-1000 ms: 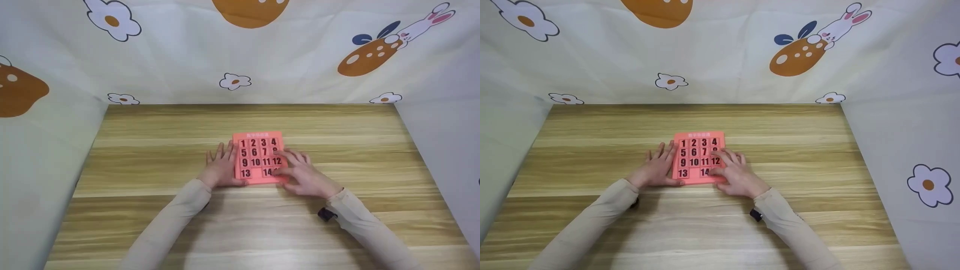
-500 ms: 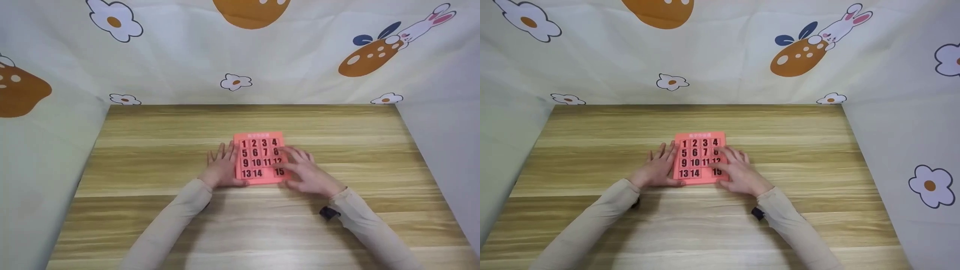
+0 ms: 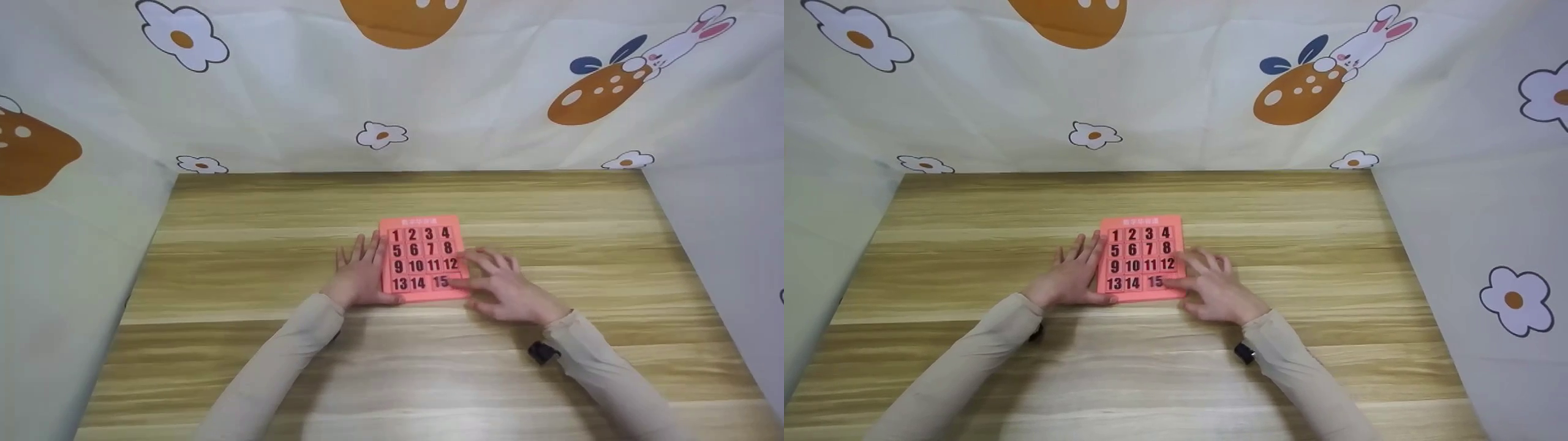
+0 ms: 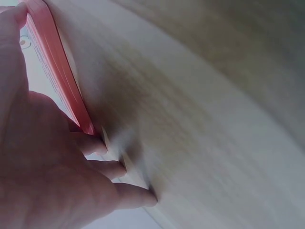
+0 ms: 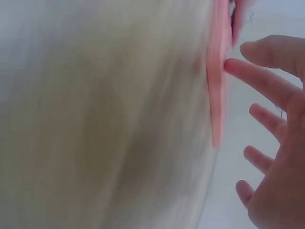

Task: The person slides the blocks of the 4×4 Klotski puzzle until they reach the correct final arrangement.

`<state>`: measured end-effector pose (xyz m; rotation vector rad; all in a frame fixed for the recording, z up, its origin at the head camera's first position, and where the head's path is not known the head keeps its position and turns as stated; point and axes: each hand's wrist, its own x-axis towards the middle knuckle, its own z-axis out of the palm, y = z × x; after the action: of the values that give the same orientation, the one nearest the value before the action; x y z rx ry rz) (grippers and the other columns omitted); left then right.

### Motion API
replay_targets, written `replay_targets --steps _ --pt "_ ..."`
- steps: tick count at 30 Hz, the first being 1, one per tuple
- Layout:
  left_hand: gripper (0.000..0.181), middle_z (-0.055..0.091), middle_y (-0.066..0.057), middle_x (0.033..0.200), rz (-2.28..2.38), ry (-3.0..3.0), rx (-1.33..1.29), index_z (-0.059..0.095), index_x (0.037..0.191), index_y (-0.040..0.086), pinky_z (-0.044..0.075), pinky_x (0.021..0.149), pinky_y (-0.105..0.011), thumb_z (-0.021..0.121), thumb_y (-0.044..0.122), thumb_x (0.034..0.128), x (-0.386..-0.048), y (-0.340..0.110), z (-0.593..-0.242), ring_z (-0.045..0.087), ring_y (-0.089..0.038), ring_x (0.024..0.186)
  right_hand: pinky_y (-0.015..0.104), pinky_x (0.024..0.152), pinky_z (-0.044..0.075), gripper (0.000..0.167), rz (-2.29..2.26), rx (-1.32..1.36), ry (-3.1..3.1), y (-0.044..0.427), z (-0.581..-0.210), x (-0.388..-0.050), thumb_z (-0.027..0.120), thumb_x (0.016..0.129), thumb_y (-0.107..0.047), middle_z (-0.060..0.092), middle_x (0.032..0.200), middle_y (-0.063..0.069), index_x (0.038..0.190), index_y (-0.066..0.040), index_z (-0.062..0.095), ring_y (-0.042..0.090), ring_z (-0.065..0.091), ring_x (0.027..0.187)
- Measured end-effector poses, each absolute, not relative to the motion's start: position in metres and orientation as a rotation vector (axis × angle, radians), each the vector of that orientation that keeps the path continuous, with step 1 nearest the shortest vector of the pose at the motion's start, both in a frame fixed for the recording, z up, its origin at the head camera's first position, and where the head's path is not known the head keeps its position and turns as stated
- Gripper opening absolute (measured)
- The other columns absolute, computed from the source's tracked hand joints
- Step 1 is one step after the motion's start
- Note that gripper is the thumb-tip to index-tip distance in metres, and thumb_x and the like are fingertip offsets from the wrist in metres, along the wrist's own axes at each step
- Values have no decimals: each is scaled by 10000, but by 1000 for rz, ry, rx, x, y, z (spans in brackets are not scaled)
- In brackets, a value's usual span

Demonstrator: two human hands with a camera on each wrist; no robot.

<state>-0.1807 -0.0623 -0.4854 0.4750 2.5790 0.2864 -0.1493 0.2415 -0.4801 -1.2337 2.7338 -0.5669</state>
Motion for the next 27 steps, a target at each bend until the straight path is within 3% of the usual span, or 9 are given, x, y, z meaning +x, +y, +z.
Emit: replay_targets --steps 7,17,27 --pt "1278 -150 -98 1585 339 2584 488 -79 1543 86 -68 1083 -639 633 755 718 -182 -64 -486 -151 -354 1425 695 1045 163 471 -589 -1231 2734 232 -478 -154 679 884 -294 281 1549 134 1336 -185 604 436 240 1375" --pt "1274 -148 -101 1586 451 2577 479 -72 1546 93 -129 1068 -627 690 695 720 -183 -75 -489 -176 -347 1420 671 1074 175 588 -646 -1011 2894 251 -479 -169 670 885 -164 281 1535 199 1433 -81 471 451 208 1391" --pt "1161 -109 -125 1595 457 2681 479 -23 1550 82 -104 1099 -599 588 716 793 -181 -87 -490 -132 -380 1427 596 1128 112 616 -352 -770 3011 276 -485 -191 543 969 -363 197 1563 212 1499 -108 361 427 163 1414"
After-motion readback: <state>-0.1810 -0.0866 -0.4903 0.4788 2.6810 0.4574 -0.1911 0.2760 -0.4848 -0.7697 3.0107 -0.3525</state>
